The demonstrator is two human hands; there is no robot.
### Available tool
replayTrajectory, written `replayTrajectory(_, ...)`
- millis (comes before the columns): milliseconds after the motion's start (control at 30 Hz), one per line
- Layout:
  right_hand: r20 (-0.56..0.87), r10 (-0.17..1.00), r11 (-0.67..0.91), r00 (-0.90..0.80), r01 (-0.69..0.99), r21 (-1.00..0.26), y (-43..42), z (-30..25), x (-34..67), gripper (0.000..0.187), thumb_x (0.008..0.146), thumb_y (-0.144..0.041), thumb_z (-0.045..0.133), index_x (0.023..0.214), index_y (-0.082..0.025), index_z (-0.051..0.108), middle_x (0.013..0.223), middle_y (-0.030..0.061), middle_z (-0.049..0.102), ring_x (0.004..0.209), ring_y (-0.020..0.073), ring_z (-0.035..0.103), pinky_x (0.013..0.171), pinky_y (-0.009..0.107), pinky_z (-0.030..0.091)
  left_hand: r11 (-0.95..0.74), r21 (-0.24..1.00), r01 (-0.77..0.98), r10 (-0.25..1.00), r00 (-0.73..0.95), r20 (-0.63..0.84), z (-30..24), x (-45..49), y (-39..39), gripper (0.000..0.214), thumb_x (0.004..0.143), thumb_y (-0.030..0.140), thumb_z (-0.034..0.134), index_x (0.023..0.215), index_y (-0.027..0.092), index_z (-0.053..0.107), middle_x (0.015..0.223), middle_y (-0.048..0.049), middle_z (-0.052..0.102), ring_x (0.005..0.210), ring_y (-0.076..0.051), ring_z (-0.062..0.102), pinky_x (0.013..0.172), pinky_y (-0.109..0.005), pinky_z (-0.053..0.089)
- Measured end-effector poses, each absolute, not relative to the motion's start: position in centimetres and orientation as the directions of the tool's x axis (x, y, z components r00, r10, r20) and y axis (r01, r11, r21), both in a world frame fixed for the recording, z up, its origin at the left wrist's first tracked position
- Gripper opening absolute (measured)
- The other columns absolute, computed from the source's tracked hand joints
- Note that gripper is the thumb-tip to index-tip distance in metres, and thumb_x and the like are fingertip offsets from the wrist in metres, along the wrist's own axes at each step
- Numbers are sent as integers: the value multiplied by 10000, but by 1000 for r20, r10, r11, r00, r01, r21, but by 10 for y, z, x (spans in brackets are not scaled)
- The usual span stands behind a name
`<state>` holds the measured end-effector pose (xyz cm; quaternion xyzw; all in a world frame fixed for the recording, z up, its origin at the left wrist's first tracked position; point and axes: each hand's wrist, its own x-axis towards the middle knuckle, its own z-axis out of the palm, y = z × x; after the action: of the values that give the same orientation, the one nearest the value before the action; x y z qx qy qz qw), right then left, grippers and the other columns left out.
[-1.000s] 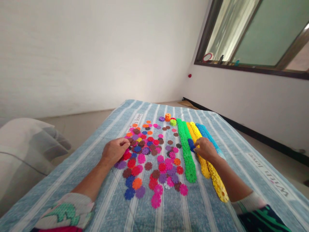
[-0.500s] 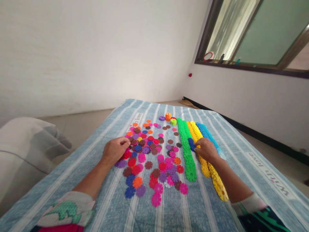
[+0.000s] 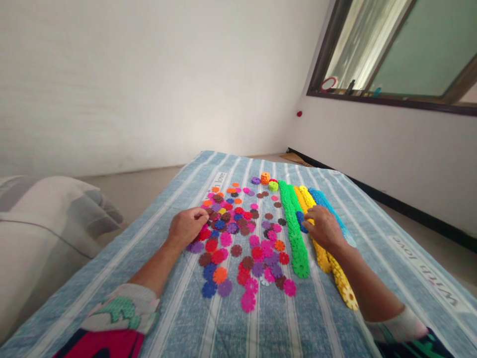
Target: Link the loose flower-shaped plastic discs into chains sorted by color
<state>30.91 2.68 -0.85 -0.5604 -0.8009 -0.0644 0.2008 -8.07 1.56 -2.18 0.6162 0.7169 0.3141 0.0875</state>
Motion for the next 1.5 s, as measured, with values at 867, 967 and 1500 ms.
replayTrajectory(867,247,652,758,-717,618,-208,-66,-16,185,13,881,-190,624,875,-189,635,902,58,599,946,242,514,857,394,412,26,558,829,942,-207,264,-26,-78,12,251,748,321,503,760,203,724,777,-31,743,733,-185,657,668,-258,435)
replayTrajectory(967,276,616,788,-738,580,-208,-70,-12,171,39,888,-227,626,890,-188,623,973,69,604,991,250,505,871,394,407,25,557,830,941,-207,266,-26,-78,12,246,749,318,508,757,201,724,750,-27,736,713,-180,647,651,-251,431)
replayTrajectory(1500,265,627,772,-732,630,-86,-55,-24,149,163,927,-238,576,793,-167,639,883,72,604,950,242,512,855,386,389,28,549,836,937,-213,276,-29,-77,12,221,764,299,525,748,205,725,755,-16,740,718,-170,651,658,-235,433)
